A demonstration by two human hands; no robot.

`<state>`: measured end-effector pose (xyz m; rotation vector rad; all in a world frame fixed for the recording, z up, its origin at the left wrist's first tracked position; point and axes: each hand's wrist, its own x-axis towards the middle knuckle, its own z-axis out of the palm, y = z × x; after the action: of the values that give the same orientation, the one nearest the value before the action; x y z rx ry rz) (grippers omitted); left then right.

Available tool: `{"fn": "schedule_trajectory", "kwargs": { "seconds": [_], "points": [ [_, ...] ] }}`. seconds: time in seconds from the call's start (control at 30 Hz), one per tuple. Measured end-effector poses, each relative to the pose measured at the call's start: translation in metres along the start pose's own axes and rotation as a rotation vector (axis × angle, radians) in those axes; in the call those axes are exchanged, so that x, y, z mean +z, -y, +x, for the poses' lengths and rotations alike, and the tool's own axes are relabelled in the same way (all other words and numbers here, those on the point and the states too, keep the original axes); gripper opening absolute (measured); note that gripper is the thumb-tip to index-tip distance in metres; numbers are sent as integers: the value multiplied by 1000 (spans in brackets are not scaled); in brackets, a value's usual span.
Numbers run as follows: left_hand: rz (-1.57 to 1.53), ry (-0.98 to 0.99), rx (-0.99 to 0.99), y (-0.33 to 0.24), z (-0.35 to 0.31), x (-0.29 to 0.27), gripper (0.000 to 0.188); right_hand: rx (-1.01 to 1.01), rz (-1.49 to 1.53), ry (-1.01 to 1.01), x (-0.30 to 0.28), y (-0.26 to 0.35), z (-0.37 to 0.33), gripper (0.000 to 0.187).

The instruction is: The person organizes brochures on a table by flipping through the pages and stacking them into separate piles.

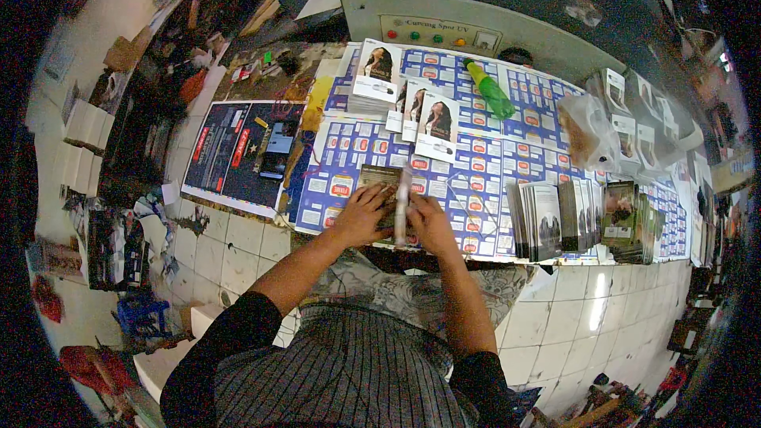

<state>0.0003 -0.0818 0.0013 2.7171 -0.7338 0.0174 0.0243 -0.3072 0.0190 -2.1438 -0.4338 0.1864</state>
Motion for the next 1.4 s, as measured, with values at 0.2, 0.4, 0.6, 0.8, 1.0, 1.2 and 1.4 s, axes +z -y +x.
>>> {"fn": "schedule_trajectory", "kwargs": {
  "seconds": [0.2, 0.4, 0.6, 0.8, 1.0, 1.2, 1.4],
  "points": [
    [-101, -28, -45, 29, -10, 10, 66, -233, -476, -62, 31, -10, 14, 57],
    [52, -35, -193, 61, -46, -15, 53, -162, -510, 12, 34, -1, 17, 58],
    [16, -44, -139, 67, -47, -11, 51, -255, -480, 38, 55, 15, 32, 62],
    [-24, 38, -189, 74, -52, -2, 57, -232, -568, 60, 64, 12, 33, 64],
    [-65, 95, -118, 69, -47, -26, 74, -244, -592, -8, 64, 6, 39, 61],
    [-83, 95, -103, 70, -52, -26, 80, -240, -621, 20, 67, 8, 36, 63],
    [-113, 81, -90, 69, -51, -30, 83, -229, -636, 12, 68, 10, 35, 65]
  ]
}}
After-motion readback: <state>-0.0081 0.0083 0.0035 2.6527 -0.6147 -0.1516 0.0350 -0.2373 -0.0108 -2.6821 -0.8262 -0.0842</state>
